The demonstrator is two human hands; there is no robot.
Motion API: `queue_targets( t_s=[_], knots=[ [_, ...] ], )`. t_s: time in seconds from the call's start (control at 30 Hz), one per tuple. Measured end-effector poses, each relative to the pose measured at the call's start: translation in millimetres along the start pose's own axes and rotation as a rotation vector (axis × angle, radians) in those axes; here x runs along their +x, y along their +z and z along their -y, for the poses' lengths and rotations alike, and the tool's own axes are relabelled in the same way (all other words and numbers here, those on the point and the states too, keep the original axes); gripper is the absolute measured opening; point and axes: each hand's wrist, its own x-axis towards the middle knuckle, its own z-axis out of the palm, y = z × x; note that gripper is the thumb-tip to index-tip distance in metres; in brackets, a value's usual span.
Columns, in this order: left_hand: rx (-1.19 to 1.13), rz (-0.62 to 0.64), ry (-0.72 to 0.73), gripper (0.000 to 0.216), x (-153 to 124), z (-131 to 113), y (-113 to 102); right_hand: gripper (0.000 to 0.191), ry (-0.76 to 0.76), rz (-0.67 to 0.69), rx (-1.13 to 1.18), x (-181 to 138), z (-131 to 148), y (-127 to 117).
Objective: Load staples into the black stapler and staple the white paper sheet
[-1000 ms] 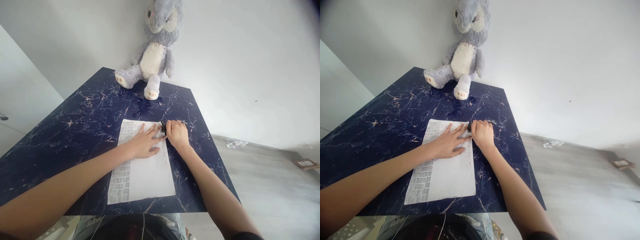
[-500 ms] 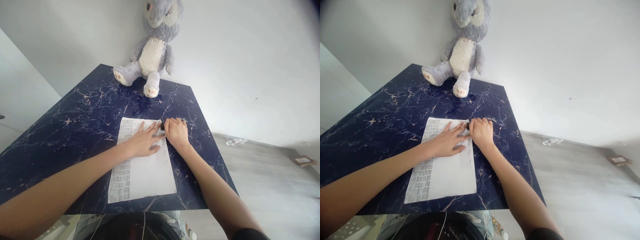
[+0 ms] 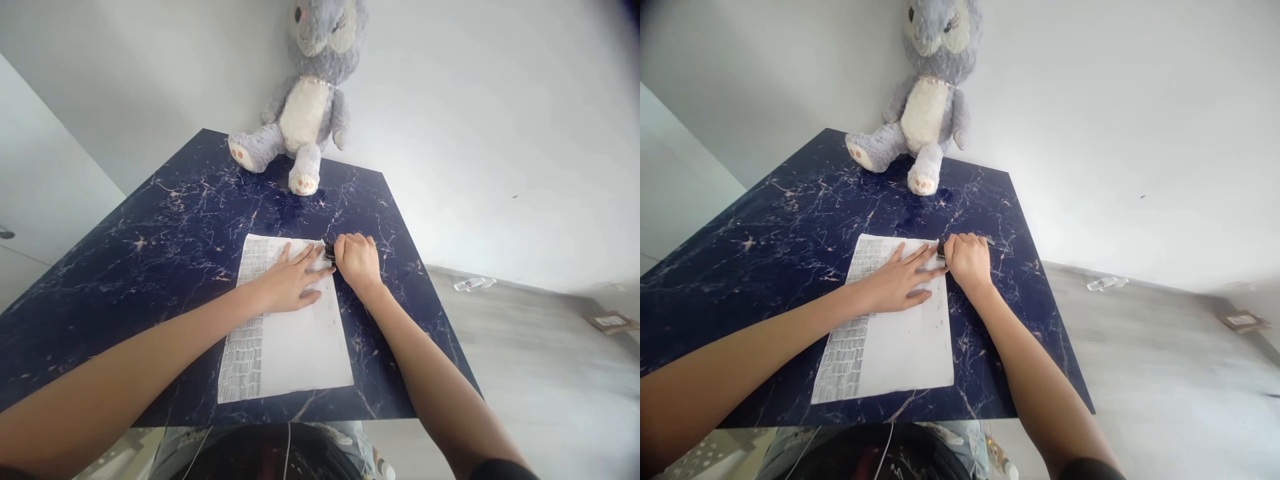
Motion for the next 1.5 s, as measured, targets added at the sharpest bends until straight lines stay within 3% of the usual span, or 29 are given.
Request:
queue_targets(
  t_s=[0.23,0.43,0.7,1.3,1.4,1.5],
  knots=[
    [0.007,0.014,-0.016,0.061,-3.1,2.3,-2.1,0.048,0.066,-0.024,-0.006,3.0,-36.6,-3.5],
    [0.01,0.052,-0.047,0.077,-3.1,3.2,-3.8,0.051,0.167,0.057,0.054,-0.6,-67.2,-9.2],
    [0.061,-0.022,-0.016,0.075,-2.9,4.8,-3.2,0.052,0.214,0.097,0.101,0.9,-61.2,-11.1],
    [0.097,-0.018,-0.022,0.07,-3.4,6.2,-9.0,0.051,0.251,0.122,0.131,3.1,-58.1,-11.8],
    [0.062,-0.026,-0.019,0.072,-4.0,6.5,-8.5,0.054,0.232,0.122,0.196,2.0,-59.7,-14.0],
    [-0.086,-0.099,-0.037,0.077,-4.1,7.6,-10.8,0.044,0.188,0.176,0.252,0.0,-65.3,-16.8]
  ],
)
